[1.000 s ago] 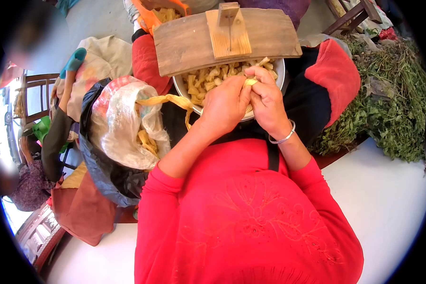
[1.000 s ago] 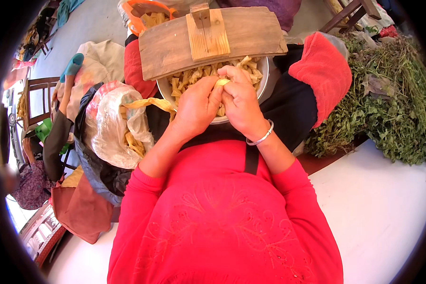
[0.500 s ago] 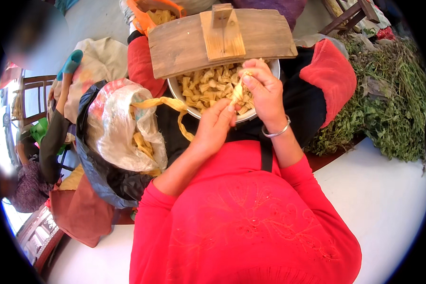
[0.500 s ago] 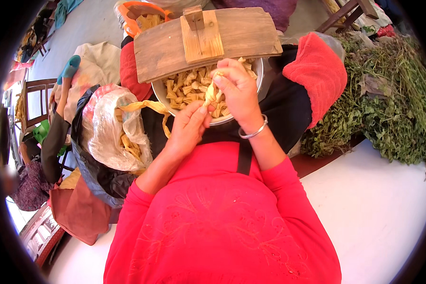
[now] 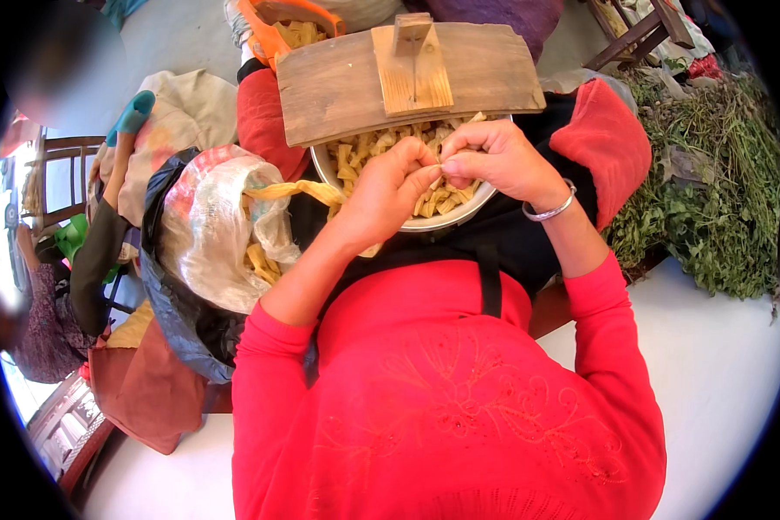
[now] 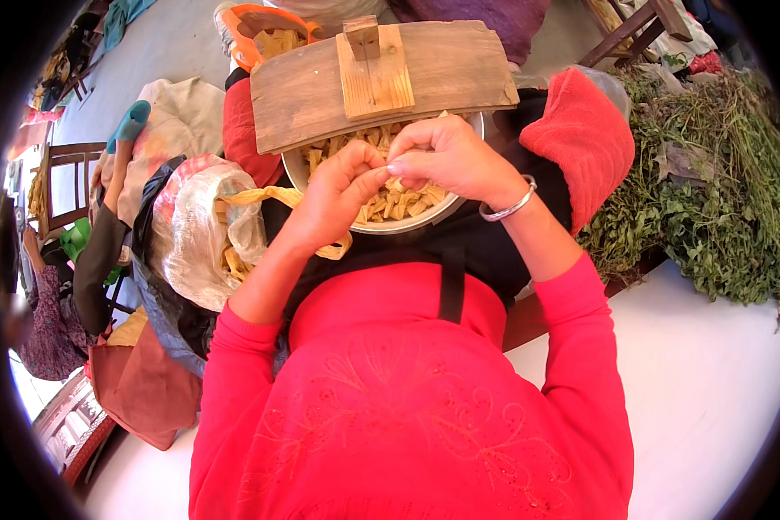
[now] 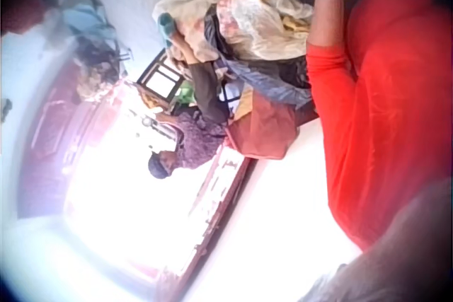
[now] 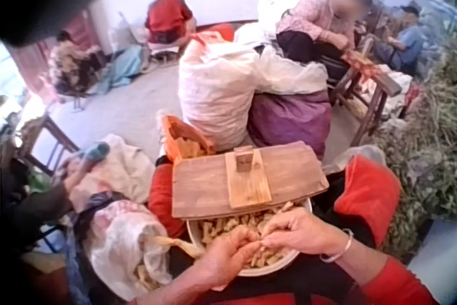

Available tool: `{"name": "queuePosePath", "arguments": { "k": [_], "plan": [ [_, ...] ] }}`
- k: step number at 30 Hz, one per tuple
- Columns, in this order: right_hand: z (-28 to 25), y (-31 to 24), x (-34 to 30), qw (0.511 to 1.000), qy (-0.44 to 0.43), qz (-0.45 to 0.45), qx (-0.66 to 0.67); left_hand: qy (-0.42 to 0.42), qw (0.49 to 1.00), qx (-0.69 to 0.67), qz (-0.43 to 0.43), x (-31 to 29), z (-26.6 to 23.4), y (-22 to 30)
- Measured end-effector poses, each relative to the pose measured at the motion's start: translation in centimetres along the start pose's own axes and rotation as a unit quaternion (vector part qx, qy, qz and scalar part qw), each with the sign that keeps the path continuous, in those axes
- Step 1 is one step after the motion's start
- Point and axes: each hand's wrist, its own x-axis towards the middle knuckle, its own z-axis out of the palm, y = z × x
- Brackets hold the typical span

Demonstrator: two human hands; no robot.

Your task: The person is pulling long yellow plant-based strips through a wooden slotted tool and placing the processed pieces into a bowl.

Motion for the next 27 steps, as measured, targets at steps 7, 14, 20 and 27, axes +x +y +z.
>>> {"name": "queuePosePath", "arguments": {
  "k": [7, 14, 20, 27],
  "plan": [
    [-7.3, -0.7, -2.8, 0.981, 0.150, -0.116, 0.048, 0.086, 0.992, -0.061, -0.072, -0.1, -5.7, -2.8],
    [0.3, -0.9, 0.2, 0.977, 0.137, -0.147, -0.065, -0.010, 0.983, -0.176, -0.052, 0.6, -3.6, -0.2],
    [-0.1, -0.6, 1.6, 0.990, 0.120, -0.071, 0.001, -0.010, 0.991, -0.111, -0.068, 3.1, -3.8, 0.8],
    [-0.9, -0.5, 4.6, 0.946, 0.245, -0.160, -0.137, 0.069, 0.992, -0.088, -0.063, 6.9, -6.6, 0.5]
  ]
}}
